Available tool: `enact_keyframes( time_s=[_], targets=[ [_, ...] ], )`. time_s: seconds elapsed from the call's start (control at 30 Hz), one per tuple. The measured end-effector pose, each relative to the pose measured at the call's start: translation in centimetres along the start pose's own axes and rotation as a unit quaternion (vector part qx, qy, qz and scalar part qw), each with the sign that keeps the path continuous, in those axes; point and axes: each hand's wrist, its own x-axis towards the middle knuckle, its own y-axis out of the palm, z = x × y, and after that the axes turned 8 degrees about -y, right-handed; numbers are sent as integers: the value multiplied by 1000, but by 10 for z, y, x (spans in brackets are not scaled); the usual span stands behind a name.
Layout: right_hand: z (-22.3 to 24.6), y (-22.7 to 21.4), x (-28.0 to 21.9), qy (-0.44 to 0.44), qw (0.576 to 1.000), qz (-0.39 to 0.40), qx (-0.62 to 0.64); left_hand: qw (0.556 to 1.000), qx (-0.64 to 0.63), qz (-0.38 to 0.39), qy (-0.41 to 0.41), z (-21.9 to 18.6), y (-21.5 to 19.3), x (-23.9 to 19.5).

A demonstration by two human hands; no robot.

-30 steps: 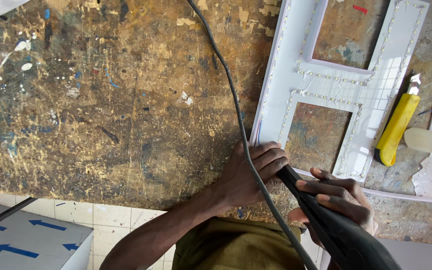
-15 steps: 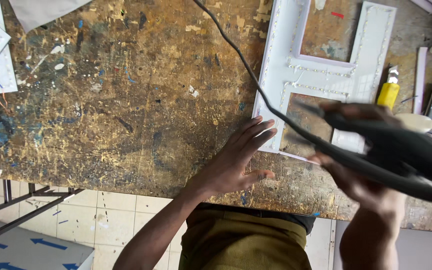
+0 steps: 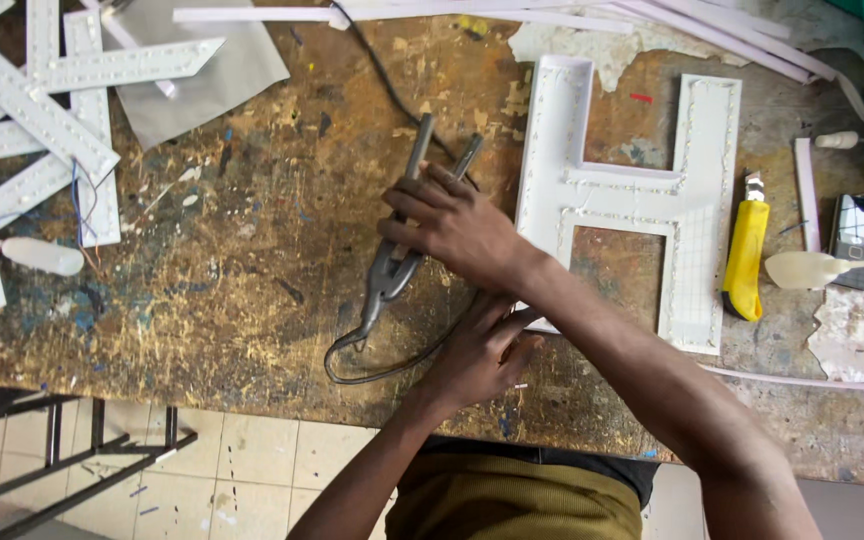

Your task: The person assembles a channel letter sign by applying adhesive to a white plastic trim piece and pressing it onto the interior edges of a large H-shaped sign frame containing LED strips.

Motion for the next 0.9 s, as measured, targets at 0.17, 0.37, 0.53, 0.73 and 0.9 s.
enact_keyframes(
  time_s=[0.17,0.37,0.53,0.73,0.9],
  targets=[
    [22,-84,-48,130,989,28,61,999,-36,14,-13,-10,-15,11],
    [81,-139,-220,422,903,-30,71,991,-81,-88,-51,-11,-11,24],
    [133,-161,-259,519,850,-40,77,986,-55,-72,-139,-39,-12,40],
    [143,-148,-265,496,868,-10,28,987,-12,-78,-142,-15,2,25],
    [139,-132,-257,472,881,-8,18,989,-48,-44,-131,1,-15,22]
  ],
)
